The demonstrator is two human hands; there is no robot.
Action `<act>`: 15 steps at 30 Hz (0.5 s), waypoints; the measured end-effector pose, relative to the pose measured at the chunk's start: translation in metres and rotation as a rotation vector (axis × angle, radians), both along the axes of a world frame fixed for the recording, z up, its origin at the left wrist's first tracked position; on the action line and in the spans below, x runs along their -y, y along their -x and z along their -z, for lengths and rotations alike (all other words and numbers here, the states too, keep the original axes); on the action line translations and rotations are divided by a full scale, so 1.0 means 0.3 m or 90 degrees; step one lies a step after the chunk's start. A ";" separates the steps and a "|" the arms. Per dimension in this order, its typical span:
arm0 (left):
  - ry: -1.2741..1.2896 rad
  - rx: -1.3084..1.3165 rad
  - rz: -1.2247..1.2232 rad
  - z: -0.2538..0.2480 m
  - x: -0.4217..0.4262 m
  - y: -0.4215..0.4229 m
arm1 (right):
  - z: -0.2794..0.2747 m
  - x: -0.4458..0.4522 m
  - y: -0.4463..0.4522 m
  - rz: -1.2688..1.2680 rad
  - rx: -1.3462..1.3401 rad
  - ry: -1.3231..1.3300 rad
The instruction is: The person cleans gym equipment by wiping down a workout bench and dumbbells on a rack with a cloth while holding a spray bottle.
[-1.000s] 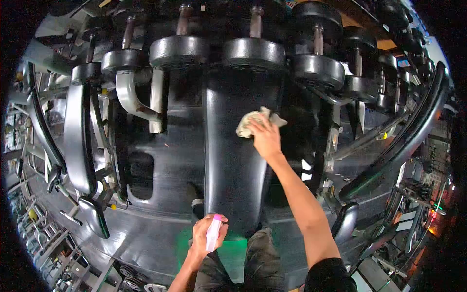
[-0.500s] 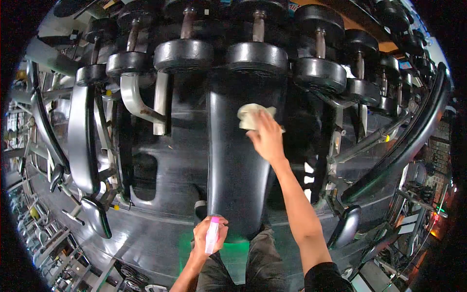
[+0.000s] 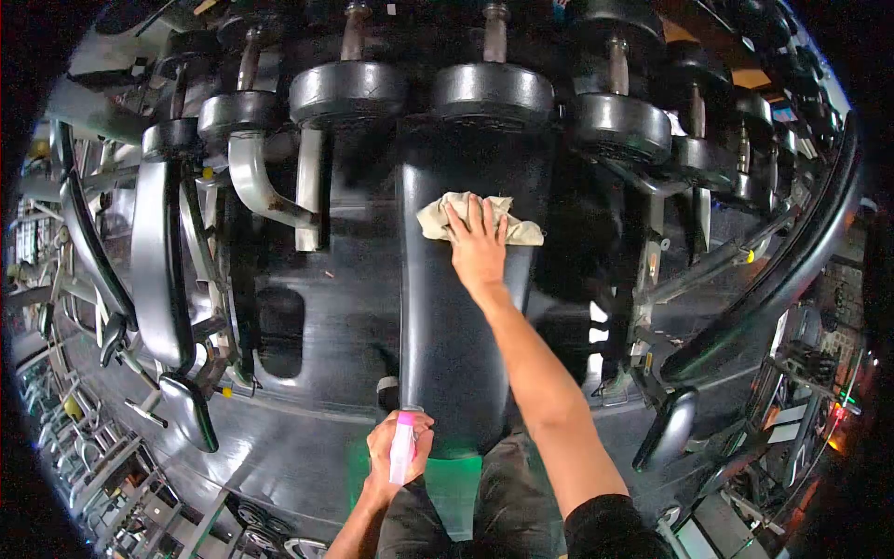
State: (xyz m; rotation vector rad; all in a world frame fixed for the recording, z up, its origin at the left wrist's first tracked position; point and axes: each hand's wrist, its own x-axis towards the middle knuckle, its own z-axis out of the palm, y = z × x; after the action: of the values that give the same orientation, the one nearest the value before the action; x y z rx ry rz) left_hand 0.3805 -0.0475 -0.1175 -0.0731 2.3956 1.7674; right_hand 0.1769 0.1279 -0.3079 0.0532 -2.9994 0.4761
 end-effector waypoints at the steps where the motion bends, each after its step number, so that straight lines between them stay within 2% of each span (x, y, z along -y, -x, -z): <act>1: 0.001 0.002 0.004 -0.009 0.004 0.007 | -0.001 -0.052 -0.006 -0.049 -0.003 0.002; 3: 0.033 -0.052 0.041 -0.020 0.007 0.030 | 0.002 -0.167 -0.040 -0.087 0.028 -0.022; 5: 0.033 -0.055 0.047 -0.018 0.018 0.034 | 0.019 -0.267 -0.109 -0.003 0.023 -0.014; 7: 0.034 -0.058 0.050 -0.014 0.027 0.035 | 0.015 -0.305 -0.172 0.157 0.065 0.121; 8: 0.015 -0.055 0.038 -0.011 0.030 0.034 | 0.014 -0.296 -0.188 0.229 0.087 0.240; 9: -0.003 -0.052 0.027 -0.008 0.032 0.033 | 0.020 -0.278 -0.186 0.227 0.088 0.240; 11: -0.014 -0.056 0.022 0.014 0.039 0.023 | 0.050 -0.221 -0.173 0.101 -0.011 0.109; 12: -0.026 -0.056 0.019 0.019 0.045 0.015 | -0.023 -0.123 -0.136 0.039 -0.053 0.131; 13: -0.023 -0.055 0.021 0.018 0.052 0.014 | -0.025 -0.027 -0.101 -0.013 -0.028 0.047; 15: 0.018 -0.032 0.045 0.011 0.067 0.010 | -0.030 0.150 -0.055 -0.064 -0.042 0.034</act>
State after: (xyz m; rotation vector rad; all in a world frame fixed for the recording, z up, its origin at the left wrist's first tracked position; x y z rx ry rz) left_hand 0.3776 -0.0674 -0.1206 0.0520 2.4258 1.7243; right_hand 0.1934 0.0829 -0.2989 0.2110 -2.9284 0.5540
